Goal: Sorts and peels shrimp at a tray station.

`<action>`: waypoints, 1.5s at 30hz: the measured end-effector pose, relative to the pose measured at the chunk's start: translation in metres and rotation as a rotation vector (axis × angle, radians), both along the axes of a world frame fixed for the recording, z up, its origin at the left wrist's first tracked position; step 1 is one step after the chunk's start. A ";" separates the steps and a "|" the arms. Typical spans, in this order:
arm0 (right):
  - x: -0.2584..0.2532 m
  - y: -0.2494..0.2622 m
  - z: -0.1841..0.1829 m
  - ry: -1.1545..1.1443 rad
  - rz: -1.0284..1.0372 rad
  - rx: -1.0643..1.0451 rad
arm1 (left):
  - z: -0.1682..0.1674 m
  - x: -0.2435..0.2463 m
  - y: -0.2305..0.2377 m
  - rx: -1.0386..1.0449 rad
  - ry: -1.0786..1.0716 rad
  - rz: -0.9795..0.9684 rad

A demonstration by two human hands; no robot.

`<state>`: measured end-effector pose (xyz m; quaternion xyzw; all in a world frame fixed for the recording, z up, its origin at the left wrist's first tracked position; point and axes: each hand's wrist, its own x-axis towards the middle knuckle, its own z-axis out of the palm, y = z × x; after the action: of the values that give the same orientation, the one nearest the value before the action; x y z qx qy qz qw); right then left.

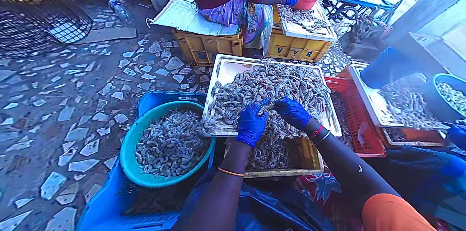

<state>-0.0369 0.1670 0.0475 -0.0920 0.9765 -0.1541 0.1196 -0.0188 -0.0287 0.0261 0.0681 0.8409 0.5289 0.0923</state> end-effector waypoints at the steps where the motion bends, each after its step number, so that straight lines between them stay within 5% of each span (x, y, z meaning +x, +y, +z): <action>1: 0.010 -0.004 0.012 -0.068 -0.044 -0.071 | -0.001 0.003 0.008 -0.141 0.032 -0.051; 5: 0.036 -0.015 0.024 -0.214 -0.205 -0.313 | -0.004 0.016 0.031 -0.409 0.216 -0.069; 8: 0.039 -0.013 0.025 -0.233 -0.264 -0.229 | -0.003 0.025 0.044 -0.661 0.298 -0.084; 11: 0.042 -0.005 0.031 -0.217 -0.285 -0.131 | -0.002 0.032 0.051 -0.696 0.320 -0.080; 19: 0.049 0.003 0.005 0.128 -0.117 -0.253 | 0.002 0.023 0.042 -0.051 0.082 0.149; 24: 0.049 -0.007 -0.005 0.377 -0.007 -0.281 | -0.001 0.011 0.022 0.063 -0.062 0.257; 27: 0.050 -0.013 0.002 0.174 -0.140 -0.388 | -0.007 0.007 0.010 0.142 -0.007 0.347; 32: 0.046 -0.024 -0.005 -0.302 -0.257 -0.986 | -0.002 0.017 0.012 -0.151 0.129 0.300; 35: 0.051 -0.035 0.001 -0.209 -0.171 -0.621 | -0.004 0.021 0.019 -0.333 0.294 0.271; 38: 0.058 -0.039 0.013 -0.054 -0.068 -0.204 | 0.001 0.019 0.019 -0.248 0.164 0.262; 41: 0.061 -0.030 0.009 0.071 0.077 -0.151 | 0.002 0.015 0.017 -0.079 0.003 0.274; 45: 0.060 -0.017 0.007 0.082 0.089 -0.331 | -0.004 0.011 0.015 0.129 -0.016 0.304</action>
<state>0.0229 0.1497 0.0543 -0.1600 0.9367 -0.3035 0.0694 -0.0078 -0.0139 0.0226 -0.0584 0.8051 0.5901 0.0135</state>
